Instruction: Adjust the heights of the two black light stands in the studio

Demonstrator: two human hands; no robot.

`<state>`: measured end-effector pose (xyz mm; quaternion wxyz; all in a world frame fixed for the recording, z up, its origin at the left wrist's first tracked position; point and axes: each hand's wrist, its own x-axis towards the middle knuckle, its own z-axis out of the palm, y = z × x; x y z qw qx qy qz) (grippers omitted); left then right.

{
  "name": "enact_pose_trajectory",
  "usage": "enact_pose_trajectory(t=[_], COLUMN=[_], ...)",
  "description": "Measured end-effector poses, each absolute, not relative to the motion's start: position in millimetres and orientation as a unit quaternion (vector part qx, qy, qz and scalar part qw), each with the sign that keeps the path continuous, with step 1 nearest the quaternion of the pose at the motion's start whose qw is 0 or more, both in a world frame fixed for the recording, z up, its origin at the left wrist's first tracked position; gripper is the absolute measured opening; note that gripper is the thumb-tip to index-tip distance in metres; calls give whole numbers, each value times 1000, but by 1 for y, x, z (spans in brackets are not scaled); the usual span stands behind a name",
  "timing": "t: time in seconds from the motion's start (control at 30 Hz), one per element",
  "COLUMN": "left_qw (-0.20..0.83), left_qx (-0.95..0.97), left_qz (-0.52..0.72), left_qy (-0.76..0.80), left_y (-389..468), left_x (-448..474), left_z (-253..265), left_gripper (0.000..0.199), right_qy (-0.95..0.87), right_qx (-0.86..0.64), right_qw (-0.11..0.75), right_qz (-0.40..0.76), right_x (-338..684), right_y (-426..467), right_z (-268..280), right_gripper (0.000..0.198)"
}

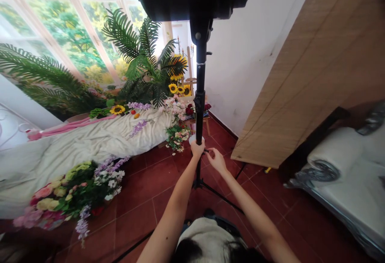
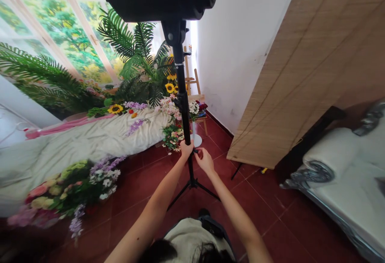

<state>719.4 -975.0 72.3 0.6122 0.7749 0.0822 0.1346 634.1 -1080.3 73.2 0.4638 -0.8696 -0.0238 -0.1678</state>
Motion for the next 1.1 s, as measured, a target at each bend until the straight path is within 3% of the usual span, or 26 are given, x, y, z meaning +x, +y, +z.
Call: enact_pose_trajectory(t=[0.3,0.4,0.53,0.67,0.8,0.9,1.0,1.1], left_qw=[596,587,578,584,601,604,601,593], left_qx=[791,796,802,795,783,780,783,789], left_qz=[124,132,140,155,145,143,151,152], left_qy=[65,67,65,57,65,75,63,55], left_y=[-973,-972,-972,-973,-975,-976,-974,-973], left_x=[721,723,725,725,722,721,722,724], left_z=[68,63,60,61,66,68,65,61], left_gripper=[30,30,31,30,29,27,26,28], right_qy=[9,19,49,136,169,169,134,57], right_qx=[-905,-897,-820,-615,-451,-543,-757,-868], right_qw=[401,422,568,769,834,786,638,478], right_qz=[-141,-132,-50,106,269,242,48,-121], right_x=[638,641,651,661,662,658,649,637], right_y=[-1077,-1074,-1069,-1068,-1071,-1071,-1071,-1075], right_z=[75,74,72,74,82,84,82,82], right_gripper=[38,41,44,34,29,32,30,33])
